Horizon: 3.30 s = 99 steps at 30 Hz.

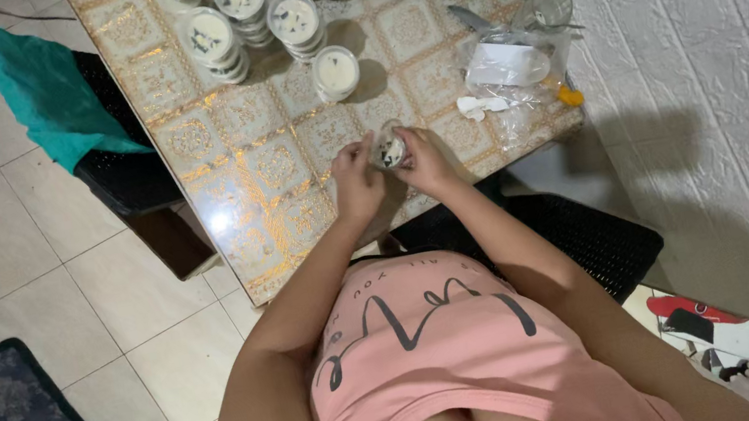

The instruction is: The person wraps small, round white candles with black speckles in clear plastic bags. They pick up each candle, place it into a bag, and seal it by hand, then stack the wrapped items on the table.

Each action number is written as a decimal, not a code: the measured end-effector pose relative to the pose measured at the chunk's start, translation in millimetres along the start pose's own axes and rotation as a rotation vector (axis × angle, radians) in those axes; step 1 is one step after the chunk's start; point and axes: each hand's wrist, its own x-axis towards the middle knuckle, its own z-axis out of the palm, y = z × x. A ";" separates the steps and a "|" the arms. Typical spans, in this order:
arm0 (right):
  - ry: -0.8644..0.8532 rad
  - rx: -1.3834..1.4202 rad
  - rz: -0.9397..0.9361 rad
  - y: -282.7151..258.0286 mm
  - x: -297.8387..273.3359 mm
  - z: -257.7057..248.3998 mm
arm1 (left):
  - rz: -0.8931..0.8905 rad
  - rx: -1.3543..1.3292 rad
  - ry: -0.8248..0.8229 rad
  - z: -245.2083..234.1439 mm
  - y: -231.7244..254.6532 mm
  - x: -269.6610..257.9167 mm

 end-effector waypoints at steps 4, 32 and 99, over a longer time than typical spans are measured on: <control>-0.025 0.200 0.042 24.7 7.5 10.2 | 0.066 0.213 -0.207 -17.1 32.6 -2.3; 0.035 -0.231 -0.135 -41.8 -2.7 11.3 | -0.564 -0.516 0.084 65.1 -93.3 9.5; -0.089 -0.657 -0.031 -66.5 -1.0 13.0 | -0.641 -0.729 -0.079 51.4 -85.0 21.2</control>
